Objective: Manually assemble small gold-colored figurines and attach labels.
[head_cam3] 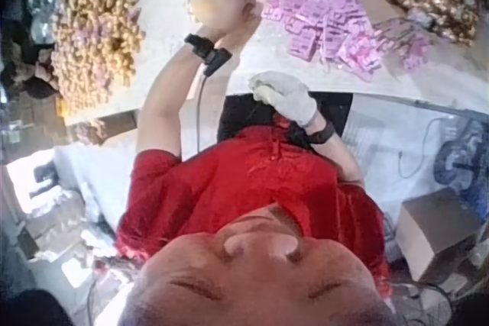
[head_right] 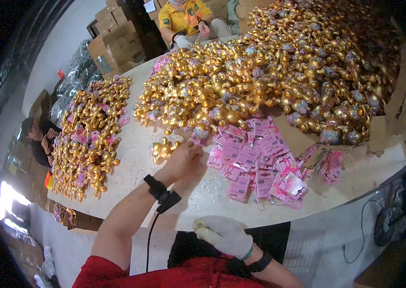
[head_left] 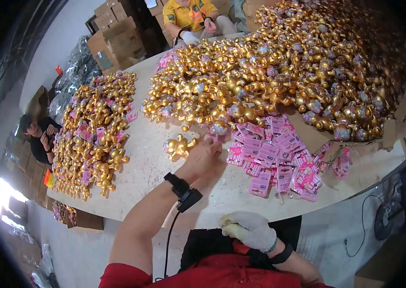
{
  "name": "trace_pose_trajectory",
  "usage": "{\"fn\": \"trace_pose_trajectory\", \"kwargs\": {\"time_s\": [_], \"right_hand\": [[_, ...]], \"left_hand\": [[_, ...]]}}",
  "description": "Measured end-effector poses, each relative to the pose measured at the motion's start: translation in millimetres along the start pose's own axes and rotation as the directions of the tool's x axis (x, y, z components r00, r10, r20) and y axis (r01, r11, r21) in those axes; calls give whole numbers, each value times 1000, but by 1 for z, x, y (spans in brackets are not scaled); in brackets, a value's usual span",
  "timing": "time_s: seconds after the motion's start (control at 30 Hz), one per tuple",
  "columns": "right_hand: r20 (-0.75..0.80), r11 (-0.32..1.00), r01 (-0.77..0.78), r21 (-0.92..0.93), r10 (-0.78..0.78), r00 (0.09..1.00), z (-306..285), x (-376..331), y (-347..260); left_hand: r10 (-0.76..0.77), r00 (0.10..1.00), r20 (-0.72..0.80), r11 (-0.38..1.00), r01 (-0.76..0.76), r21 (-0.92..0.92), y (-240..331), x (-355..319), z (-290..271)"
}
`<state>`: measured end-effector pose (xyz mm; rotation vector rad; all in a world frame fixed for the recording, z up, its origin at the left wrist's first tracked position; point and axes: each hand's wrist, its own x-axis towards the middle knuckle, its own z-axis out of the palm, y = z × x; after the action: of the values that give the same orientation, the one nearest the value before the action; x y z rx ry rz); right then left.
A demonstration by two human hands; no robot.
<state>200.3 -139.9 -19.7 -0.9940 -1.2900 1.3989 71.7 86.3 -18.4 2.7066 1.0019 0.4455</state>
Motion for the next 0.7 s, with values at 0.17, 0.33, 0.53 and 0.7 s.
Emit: {"fn": "trace_pose_trajectory", "kwargs": {"time_s": [0.17,0.33,0.53,0.7], "right_hand": [[-1,1000,13,7,-13,1000,0,2,4],[3,996,-82,-27,83,997,2,1,-2],[-27,987,-155,35,156,987,4,0,1],[-105,983,-150,108,161,981,-1,6,-5]], "left_hand": [[-97,994,50,981,104,-164,-4,-31,-11],[-345,920,186,626,373,-684,-21,-60,-33],[-411,847,337,111,414,-904,4,-76,-78],[-297,882,365,68,401,-914,19,-93,-98]]}}
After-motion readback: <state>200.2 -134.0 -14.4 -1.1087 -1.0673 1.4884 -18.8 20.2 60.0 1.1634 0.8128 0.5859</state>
